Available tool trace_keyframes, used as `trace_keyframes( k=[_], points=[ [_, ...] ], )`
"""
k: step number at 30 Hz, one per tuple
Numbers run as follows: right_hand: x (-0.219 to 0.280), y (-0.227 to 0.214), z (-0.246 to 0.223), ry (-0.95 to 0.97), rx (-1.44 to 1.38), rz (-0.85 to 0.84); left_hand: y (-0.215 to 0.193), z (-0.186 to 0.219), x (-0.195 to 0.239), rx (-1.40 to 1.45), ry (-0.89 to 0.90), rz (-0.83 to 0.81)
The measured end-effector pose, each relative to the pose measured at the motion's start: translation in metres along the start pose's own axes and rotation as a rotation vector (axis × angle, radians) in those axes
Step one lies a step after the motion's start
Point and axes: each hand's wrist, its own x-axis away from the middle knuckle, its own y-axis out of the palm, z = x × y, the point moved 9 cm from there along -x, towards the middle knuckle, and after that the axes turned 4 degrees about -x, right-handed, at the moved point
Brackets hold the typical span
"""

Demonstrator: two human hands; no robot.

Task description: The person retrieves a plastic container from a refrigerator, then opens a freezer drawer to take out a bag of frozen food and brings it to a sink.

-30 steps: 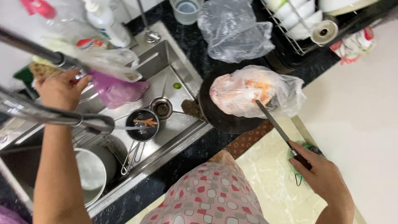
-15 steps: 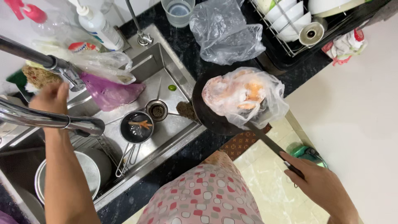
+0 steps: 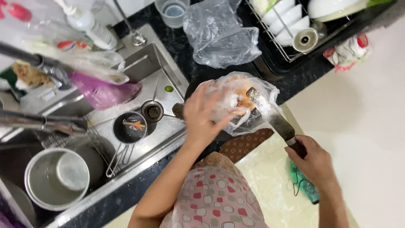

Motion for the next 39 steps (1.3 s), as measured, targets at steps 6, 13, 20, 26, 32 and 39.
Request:
trace_keyframes(
  k=[6, 13, 20, 26, 32, 39],
  points=[
    [-0.02, 0.06, 0.04, 0.117, -0.308, -0.074, 0.047, -0.04, 0.02, -0.282, -0.006, -0.21],
    [-0.036, 0.055, 0.06, -0.13, -0.335, 0.146, 0.065, -0.089, 0.04, 0.105, -0.265, -0.266],
    [-0.05, 0.061, 0.043, -0.197, -0.482, 0.156, 0.054, -0.082, 0.032, 0.127, -0.211, -0.191],
    [-0.052, 0.037, 0.014, -0.392, -0.129, 0.043, 0.053, -0.084, 0.031, 0.138, -0.244, -0.218],
    [-0.052, -0.025, 0.04, -0.419, -0.379, 0.247, 0.055, -0.085, 0.03, 0.146, -0.218, -0.225],
    [-0.084, 0.019, 0.032, -0.375, 0.471, -0.188, 0.056, -0.084, 0.017, 0.148, -0.204, -0.197]
  ],
)
